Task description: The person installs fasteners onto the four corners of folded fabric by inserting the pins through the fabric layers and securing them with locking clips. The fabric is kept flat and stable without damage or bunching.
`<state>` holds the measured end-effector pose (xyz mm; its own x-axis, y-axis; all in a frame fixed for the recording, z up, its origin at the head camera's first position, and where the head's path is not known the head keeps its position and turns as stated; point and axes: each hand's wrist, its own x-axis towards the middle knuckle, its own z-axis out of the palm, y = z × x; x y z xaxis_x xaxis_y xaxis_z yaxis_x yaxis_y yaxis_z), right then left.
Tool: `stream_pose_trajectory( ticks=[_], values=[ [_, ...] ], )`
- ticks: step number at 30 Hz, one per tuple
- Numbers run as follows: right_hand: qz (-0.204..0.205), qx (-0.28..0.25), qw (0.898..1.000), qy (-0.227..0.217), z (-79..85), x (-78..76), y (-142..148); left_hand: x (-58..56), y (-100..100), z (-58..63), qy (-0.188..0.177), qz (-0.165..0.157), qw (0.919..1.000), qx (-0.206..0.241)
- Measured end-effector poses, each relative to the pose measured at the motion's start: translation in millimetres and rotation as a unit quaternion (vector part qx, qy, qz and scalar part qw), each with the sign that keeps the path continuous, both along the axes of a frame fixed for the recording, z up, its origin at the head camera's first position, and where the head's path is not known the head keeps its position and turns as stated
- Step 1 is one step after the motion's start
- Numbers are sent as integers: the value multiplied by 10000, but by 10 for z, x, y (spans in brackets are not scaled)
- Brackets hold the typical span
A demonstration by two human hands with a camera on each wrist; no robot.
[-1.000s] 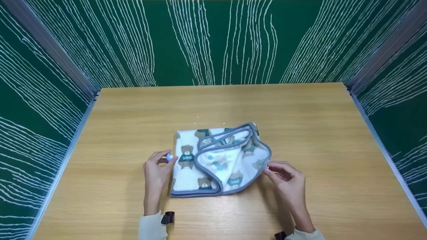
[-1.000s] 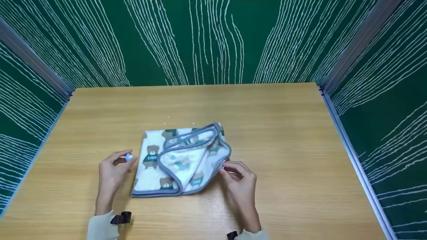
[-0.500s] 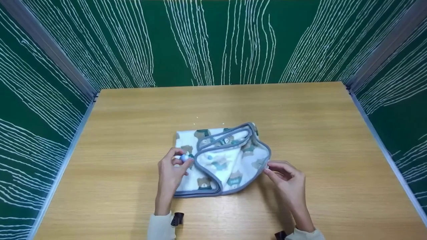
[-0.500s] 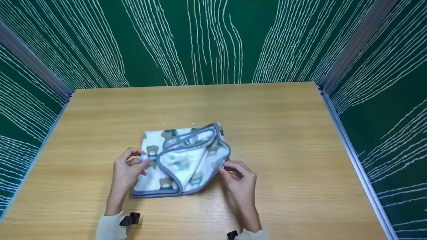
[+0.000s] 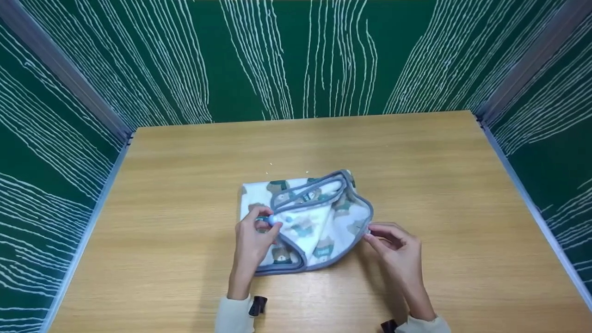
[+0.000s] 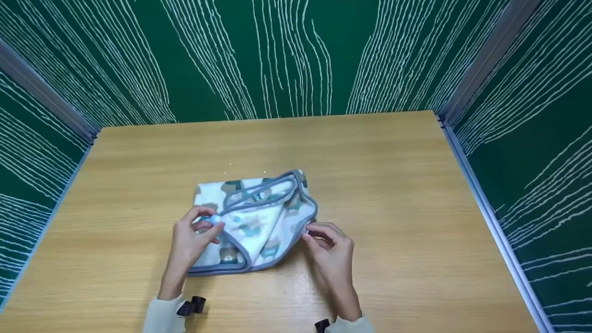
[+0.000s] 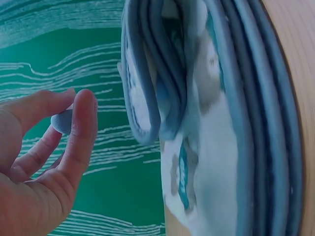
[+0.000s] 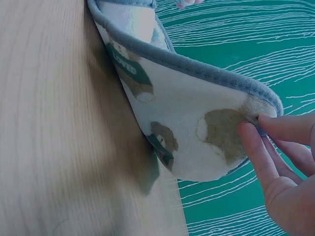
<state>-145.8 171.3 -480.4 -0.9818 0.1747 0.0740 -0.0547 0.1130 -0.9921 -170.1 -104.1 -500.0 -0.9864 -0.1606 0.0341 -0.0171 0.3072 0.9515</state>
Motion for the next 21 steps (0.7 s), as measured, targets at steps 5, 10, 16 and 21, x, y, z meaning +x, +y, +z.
stream_pose_trajectory(
  ticks=[5, 10, 16, 21],
  values=[
    [15, 145, 9999, -64, 13, -5, -11, -10, 98, 16, 76, -145, 9998, -68],
    [33, 190, 9997, -140, -181, -55, 35, -15, 199, 30, 91, -350, 9993, -127],
    [75, -28, 9999, 96, -170, -50, 11, -22, 318, 29, 212, -579, 9981, -88],
    [136, 1, 9996, 234, -28, -10, -36, -20, 422, 40, 183, -939, 9953, 145]
  ],
)
